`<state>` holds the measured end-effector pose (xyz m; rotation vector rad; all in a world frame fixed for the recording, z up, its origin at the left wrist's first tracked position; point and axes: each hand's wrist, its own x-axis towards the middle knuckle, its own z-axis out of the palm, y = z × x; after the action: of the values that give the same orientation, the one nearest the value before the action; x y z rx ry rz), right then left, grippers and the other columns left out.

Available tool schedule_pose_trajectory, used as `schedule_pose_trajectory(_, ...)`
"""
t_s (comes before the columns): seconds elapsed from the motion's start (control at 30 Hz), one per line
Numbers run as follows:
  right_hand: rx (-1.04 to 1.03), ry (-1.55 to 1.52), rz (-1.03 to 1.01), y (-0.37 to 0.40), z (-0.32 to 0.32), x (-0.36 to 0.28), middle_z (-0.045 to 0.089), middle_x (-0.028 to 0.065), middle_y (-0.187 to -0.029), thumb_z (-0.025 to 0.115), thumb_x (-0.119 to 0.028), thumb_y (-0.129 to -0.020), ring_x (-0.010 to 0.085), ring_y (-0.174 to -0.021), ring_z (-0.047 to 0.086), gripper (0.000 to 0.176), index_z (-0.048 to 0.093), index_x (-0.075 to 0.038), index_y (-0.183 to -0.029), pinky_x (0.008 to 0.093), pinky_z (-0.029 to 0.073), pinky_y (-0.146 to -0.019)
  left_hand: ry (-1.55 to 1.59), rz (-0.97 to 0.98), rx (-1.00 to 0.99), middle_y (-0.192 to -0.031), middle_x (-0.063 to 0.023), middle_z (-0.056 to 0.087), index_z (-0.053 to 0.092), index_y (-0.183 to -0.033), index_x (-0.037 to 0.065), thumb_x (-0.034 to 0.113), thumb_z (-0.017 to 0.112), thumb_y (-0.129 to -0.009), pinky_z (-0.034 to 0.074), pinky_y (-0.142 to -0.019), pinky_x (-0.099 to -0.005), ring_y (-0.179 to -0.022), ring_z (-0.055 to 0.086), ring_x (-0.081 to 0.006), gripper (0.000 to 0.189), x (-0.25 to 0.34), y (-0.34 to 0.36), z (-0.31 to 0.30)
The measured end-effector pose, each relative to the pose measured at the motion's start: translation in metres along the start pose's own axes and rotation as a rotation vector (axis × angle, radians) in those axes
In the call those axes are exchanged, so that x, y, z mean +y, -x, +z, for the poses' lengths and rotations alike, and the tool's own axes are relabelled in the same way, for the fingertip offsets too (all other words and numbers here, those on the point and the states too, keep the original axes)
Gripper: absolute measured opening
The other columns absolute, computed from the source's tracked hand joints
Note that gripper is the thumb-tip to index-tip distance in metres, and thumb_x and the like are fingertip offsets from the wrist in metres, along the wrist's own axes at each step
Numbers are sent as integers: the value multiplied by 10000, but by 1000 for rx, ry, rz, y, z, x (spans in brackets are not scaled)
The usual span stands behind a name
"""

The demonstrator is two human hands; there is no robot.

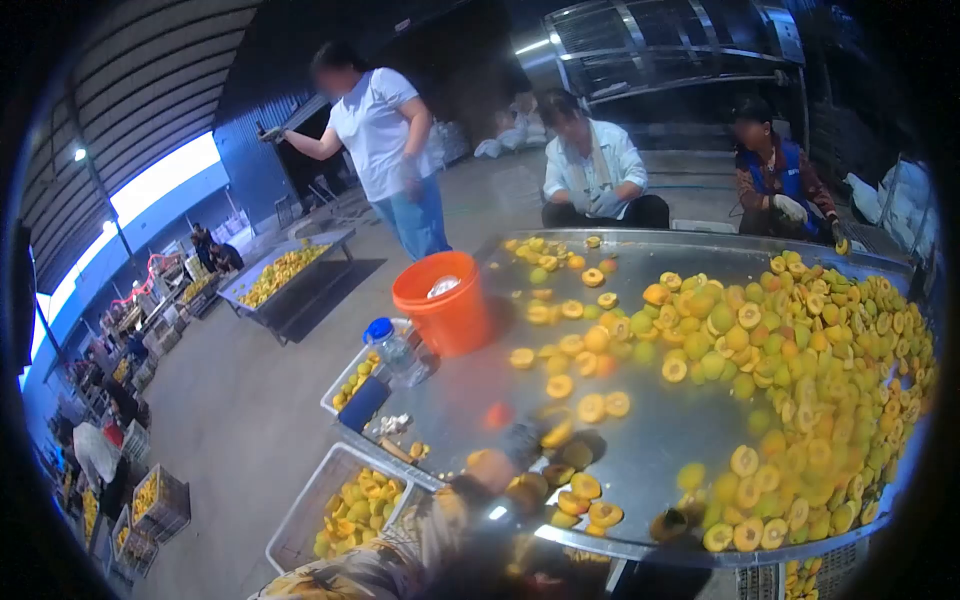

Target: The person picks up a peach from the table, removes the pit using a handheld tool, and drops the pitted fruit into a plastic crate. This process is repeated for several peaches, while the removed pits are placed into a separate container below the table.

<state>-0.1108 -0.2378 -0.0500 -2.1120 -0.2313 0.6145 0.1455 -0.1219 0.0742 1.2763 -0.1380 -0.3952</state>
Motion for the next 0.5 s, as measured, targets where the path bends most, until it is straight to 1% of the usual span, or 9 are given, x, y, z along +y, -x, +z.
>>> schedule_pose_trajectory(0.07, -23, -44, 25, -4, 11, 13, 609, 171, -887, 592, -352, -783, 339, -846, 597, 386, 547, -85, -1059, 398, 464, -742, 384, -73, 107, -883, -61, 597, 550, -1069, 44, 216, 600, -824, 486, -649, -242, -756, 590, -153, 304, 14, 40, -22)
schedule_pose_trajectory(0.1, 7, -58, -5, -7, 13, 18, 609, 170, -886, 592, -355, -783, 339, -846, 597, 386, 547, -86, -1058, 398, 464, -742, 363, -68, 140, -882, -59, 593, 551, -1062, 49, 221, 593, -828, 482, -637, -235, -745, 583, -144, 293, 23, 64, -30)
schedule_pose_trajectory(0.13, 208, 27, -187, -7, 17, 11, 606, 179, -821, 618, -364, -770, 315, -807, 609, 394, 547, -87, -1041, 383, 465, -706, 343, -63, 173, -881, -58, 589, 552, -1054, 54, 226, 586, -832, 479, -624, -227, -734, 576, -136, 283, 32, 87, -39)
schedule_pose_trajectory(0.17, 265, -19, -247, -6, 14, 4, 591, 175, -759, 653, -353, -735, 305, -720, 610, 419, 547, -88, -1041, 367, 471, -658, 221, -47, 141, -888, -55, 588, 554, -1050, 57, 230, 578, -835, 476, -620, -222, -736, 571, -124, 277, 36, 106, -54)
schedule_pose_trajectory(0.23, 322, -3, -30, 11, -3, -50, 619, 94, -838, 592, -250, -789, 276, -690, 598, 301, 538, -73, -1027, 326, 479, -635, 163, -76, -4, -891, -48, 586, 555, -1051, 58, 238, 563, -841, 472, -616, -215, -745, 563, -107, 276, 9, 110, -81)
schedule_pose_trajectory(0.3, 568, -108, -112, 8, -2, -56, 603, 55, -703, 624, -275, -770, 225, -558, 575, 353, 521, -69, -1038, 301, 461, -501, 164, -200, -113, -912, -41, 583, 565, -1048, 56, 259, 543, -849, 468, -648, -218, -771, 557, -99, 285, -36, 109, -106)
schedule_pose_trajectory(0.33, 396, -598, 17, 19, -16, -92, 553, 48, -644, 569, -130, -818, 95, -482, 504, 301, 492, -32, -1093, 250, 416, -442, 106, -269, -115, -937, -37, 581, 575, -1039, 55, 277, 532, -854, 464, -679, -222, -791, 553, -96, 292, -33, 127, -95)
schedule_pose_trajectory(0.37, 383, -728, -71, 19, -18, -104, 527, 27, -646, 549, -130, -841, 65, -422, 441, 331, 448, -35, -1141, 220, 363, -388, 50, -339, -121, -962, -33, 580, 586, -1029, 54, 296, 520, -858, 460, -710, -225, -811, 549, -94, 303, -29, 145, -83)
schedule_pose_trajectory(0.5, 213, -625, -53, 20, -18, -138, 487, 19, -629, 552, -146, -856, 79, -406, 433, 322, 442, -41, -1140, 232, 366, -388, -390, -357, -203, -1024, -20, 564, 562, -1095, 57, 392, 459, -902, 446, -773, -252, -887, 521, -109, 400, 20, 211, -30)
